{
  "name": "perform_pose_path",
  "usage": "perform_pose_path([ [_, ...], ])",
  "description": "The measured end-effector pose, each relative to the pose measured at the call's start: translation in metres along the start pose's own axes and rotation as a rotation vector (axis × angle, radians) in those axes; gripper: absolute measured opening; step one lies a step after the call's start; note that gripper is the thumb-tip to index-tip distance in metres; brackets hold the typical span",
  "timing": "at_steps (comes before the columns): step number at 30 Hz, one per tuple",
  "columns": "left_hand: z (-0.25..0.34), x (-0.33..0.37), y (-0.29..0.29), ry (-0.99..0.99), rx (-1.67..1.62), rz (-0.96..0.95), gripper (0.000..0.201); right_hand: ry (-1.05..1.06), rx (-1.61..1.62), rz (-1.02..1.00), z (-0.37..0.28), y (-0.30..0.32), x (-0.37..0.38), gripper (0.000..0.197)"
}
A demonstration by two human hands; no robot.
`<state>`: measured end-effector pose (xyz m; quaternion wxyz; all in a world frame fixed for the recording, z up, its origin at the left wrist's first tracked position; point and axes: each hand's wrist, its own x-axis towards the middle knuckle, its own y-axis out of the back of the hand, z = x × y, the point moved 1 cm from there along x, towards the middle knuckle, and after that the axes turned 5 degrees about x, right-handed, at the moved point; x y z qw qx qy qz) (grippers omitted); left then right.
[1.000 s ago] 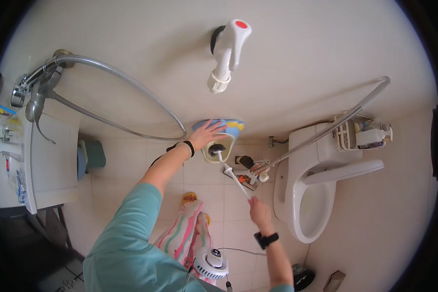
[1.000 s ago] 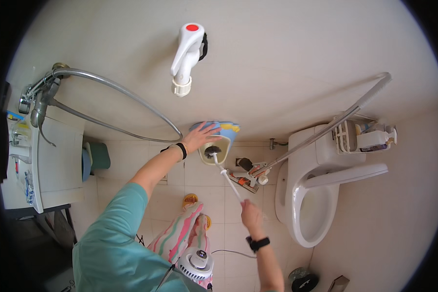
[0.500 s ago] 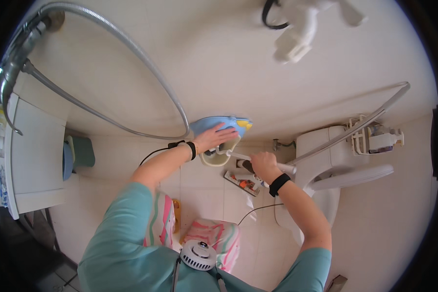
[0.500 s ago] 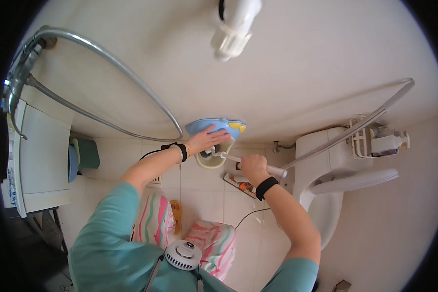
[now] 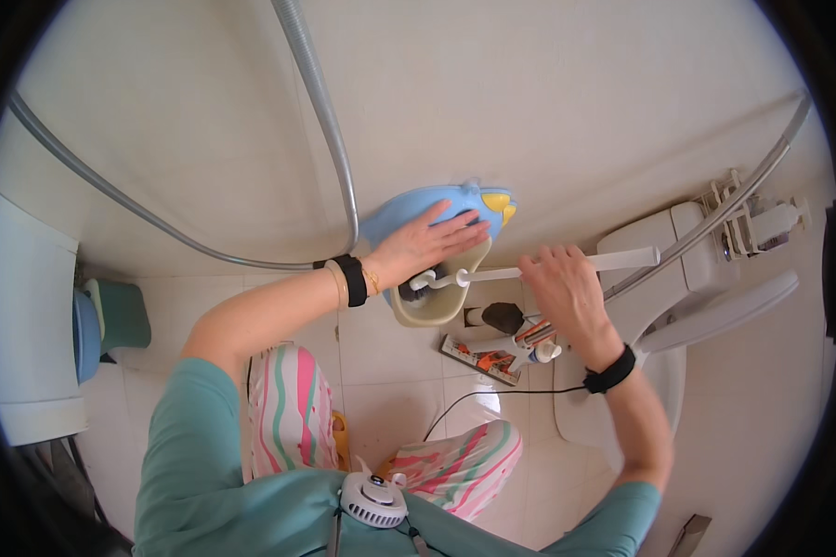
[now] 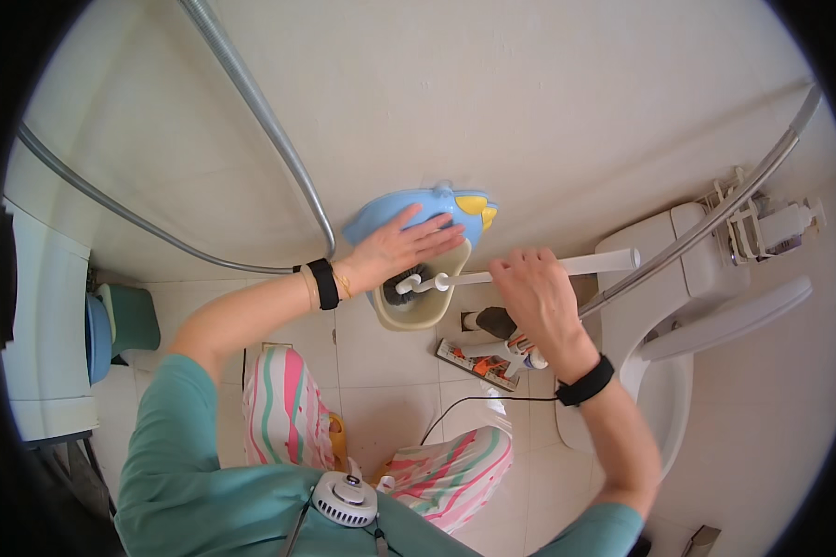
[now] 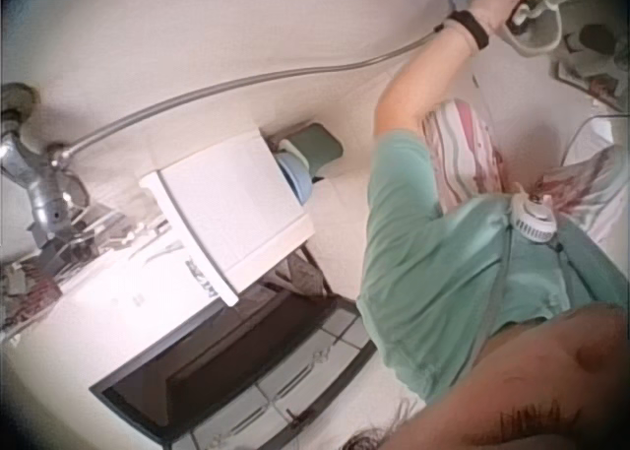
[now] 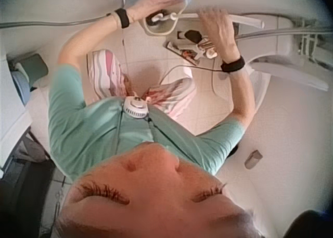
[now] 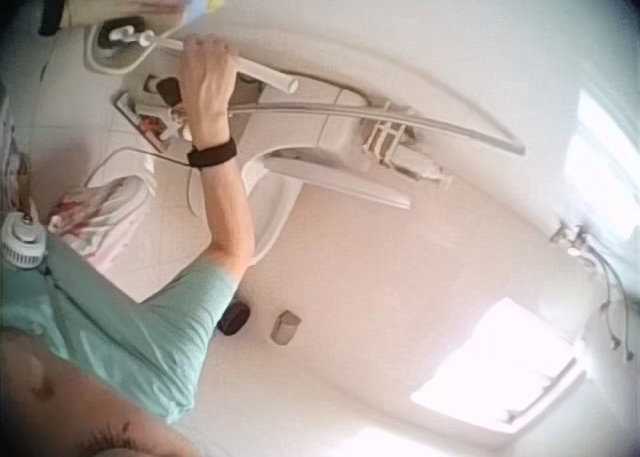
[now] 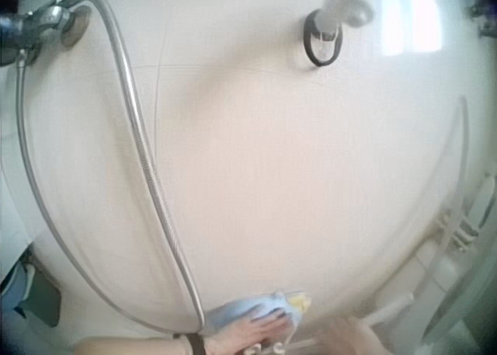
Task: The person wipes a bathroom wall and a toilet paper holder with a cloth, and then cleans a small plastic container by scrubbing it with a brush under running water from a showerhead.
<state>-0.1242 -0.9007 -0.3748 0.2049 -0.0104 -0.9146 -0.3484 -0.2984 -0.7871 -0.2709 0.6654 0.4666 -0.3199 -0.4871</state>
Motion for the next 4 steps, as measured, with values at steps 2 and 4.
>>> perform_pose_path([
  [2,0.002,-0.001,-0.001,0.038,-0.080,-0.028,0.062,0.114,-0.069,-0.005,0.005,0.020,0.006,0.003],
  [4,0.006,-0.002,-0.003,0.083,-0.127,-0.018,0.066,0.301,-0.126,0.001,0.014,0.039,0.020,0.006],
])
